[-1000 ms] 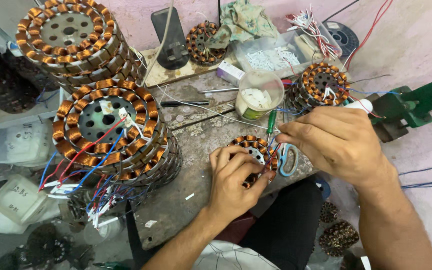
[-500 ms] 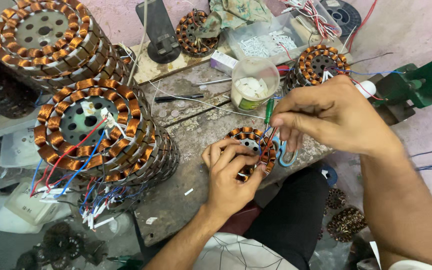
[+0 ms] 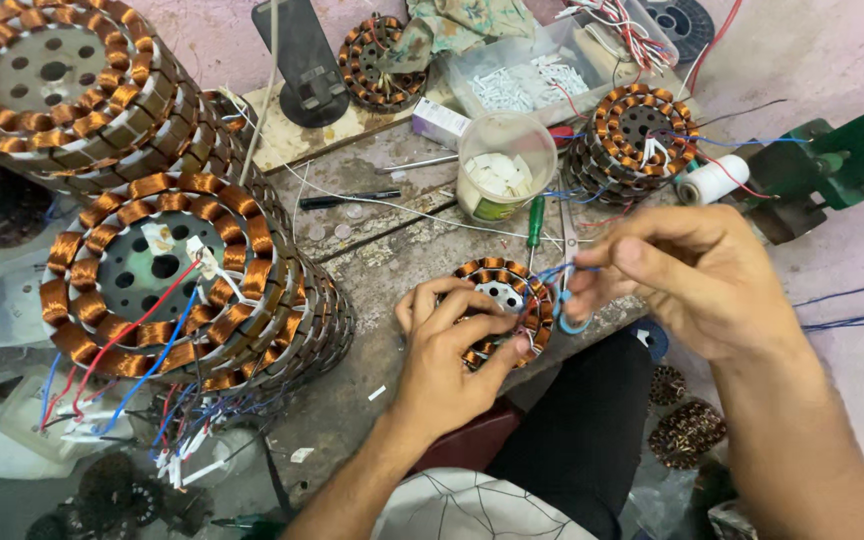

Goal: The person organizes and threads wires through the slots of copper-wound electric motor stators on a workshop table.

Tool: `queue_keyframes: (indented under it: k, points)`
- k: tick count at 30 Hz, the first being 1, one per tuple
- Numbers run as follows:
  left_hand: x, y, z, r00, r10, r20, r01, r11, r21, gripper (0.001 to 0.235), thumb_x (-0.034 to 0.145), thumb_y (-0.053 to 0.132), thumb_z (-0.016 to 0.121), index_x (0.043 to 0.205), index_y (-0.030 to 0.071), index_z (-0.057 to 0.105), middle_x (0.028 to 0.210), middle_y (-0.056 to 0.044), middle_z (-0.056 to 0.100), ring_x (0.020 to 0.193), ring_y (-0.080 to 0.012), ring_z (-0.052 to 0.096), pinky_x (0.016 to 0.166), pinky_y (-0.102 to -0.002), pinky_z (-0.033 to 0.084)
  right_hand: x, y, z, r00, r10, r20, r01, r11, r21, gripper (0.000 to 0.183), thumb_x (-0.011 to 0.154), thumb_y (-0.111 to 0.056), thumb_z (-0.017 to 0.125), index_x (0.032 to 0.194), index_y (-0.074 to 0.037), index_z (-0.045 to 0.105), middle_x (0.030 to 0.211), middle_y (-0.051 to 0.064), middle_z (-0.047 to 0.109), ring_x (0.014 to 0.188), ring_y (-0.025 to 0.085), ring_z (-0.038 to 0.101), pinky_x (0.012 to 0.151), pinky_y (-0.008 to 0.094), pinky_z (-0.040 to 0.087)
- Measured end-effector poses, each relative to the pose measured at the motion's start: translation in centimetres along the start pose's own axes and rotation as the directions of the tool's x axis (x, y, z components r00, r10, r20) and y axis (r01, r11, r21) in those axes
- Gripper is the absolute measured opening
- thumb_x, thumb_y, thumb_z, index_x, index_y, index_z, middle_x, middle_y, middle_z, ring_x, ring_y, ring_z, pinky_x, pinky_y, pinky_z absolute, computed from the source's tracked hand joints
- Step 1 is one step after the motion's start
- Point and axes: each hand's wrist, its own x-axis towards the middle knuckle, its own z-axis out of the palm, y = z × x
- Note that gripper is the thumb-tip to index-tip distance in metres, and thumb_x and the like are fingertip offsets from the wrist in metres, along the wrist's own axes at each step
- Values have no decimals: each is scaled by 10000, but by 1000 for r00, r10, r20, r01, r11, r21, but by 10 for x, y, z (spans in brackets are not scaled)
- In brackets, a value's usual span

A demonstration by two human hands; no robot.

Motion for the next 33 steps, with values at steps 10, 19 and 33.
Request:
queue_keyframes:
  k: [10,19,33]
  points:
    - [12,-26,-7,988,-41,152,64,987,-147,169,803,199,817,956,131,791,1124,7,679,1231,-264,504,1083,-460,282,-32,29,-2,876,483,-16,-417,740,-527,210,813,0,751,1016,16,802,826,109,823,788,206,730,737,319,579]
    - [8,-32,-6,991,12,130,7,990,-144,147,803,202,803,933,135,783,1132,0,672,1251,-269,505,1131,-489,268,-20,42,5,938,347,-22,-318,831,-457,92,770,55,802,861,59,813,896,118,770,770,159,709,648,288,539]
    - [4,-33,-4,995,12,101,5,986,-166,112,807,214,805,885,135,786,1132,11,694,1247,-274,510,1106,-486,277,2,56,11,969,222,-112,-242,738,-630,148,786,14,802,931,32,781,800,75,771,716,82,688,635,258,574]
